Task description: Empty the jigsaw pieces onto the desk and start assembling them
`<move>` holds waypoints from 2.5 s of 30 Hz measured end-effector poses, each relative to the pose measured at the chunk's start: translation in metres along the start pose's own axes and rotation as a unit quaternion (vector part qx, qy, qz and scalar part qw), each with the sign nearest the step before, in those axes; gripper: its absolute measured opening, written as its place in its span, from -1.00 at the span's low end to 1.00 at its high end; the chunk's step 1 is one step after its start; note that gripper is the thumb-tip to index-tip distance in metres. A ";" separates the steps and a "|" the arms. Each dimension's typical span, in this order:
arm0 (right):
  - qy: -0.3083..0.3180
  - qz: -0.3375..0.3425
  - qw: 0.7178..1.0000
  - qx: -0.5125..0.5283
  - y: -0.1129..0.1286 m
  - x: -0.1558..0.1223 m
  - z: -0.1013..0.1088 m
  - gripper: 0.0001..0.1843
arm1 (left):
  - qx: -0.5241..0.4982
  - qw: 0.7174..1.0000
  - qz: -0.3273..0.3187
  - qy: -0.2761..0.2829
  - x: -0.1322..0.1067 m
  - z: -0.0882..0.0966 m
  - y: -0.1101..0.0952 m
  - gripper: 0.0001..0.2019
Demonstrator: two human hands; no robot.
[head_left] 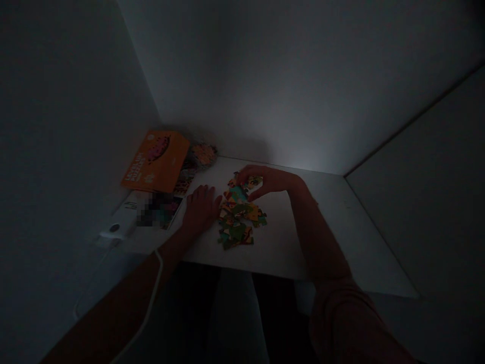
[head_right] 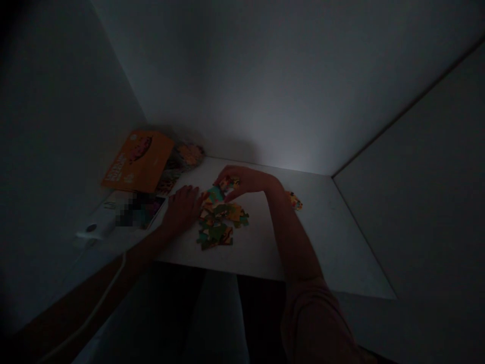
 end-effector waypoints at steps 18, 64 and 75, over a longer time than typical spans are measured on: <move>-0.061 -0.210 0.928 -0.301 -0.068 0.018 -0.049 -0.66 | -0.014 1.000 0.016 0.021 -0.002 0.005 -0.005 -0.27; -0.427 -0.457 0.711 -0.321 -0.026 -0.270 -0.031 -0.25 | -0.053 0.998 -0.014 -0.012 0.001 0.006 -0.002 -0.19; -0.214 -0.462 0.787 -0.348 -0.044 -0.252 -0.075 -0.24 | -0.053 0.998 -0.011 -0.012 0.002 0.004 -0.002 -0.21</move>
Point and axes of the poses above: each hand's wrist, its own x-axis towards the middle knuckle, its own z-axis out of the back of the hand, y = z × x, the point moved 1 cm from there along x, towards the middle knuckle, and after that the axes turned 2 degrees about -x, right-handed, at the moved point
